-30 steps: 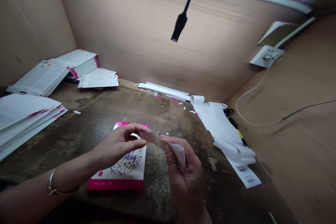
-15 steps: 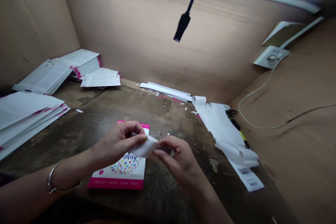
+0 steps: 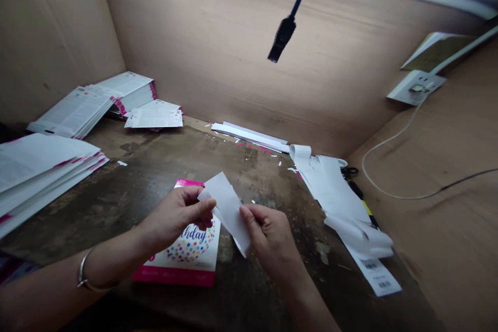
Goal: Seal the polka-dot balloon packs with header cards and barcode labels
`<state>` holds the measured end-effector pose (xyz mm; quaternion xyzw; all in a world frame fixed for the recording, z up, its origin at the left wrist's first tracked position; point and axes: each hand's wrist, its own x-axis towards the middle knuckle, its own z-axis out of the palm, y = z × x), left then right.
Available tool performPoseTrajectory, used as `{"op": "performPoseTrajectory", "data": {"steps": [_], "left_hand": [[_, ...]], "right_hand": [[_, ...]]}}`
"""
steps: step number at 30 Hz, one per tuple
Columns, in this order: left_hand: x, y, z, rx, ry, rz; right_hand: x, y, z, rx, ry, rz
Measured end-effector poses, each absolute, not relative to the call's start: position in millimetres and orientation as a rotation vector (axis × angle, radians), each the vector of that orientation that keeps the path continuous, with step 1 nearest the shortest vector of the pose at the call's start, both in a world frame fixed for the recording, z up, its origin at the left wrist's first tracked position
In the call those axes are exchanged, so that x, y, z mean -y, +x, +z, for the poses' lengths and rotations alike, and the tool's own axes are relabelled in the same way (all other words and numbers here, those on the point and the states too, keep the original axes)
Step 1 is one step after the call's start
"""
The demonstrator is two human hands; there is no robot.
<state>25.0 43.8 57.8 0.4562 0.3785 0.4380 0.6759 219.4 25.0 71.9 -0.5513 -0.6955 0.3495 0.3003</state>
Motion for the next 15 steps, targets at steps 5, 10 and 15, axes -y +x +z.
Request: {"op": "performPoseTrajectory", "data": {"steps": [5,10,15], "left_hand": [[-43,12,52,-0.933,0.995,1.001],[-44,-22,47,-0.981,0.822,1.097],[-48,-47,32,-1.018,0.542,1.218]], "right_hand": [[-54,228,71,1.834,-1.576,0.495],[-145,255,90,1.734,-1.629,-0.109],[-231,240,84,2.085,-1.577,-0.161]]}}
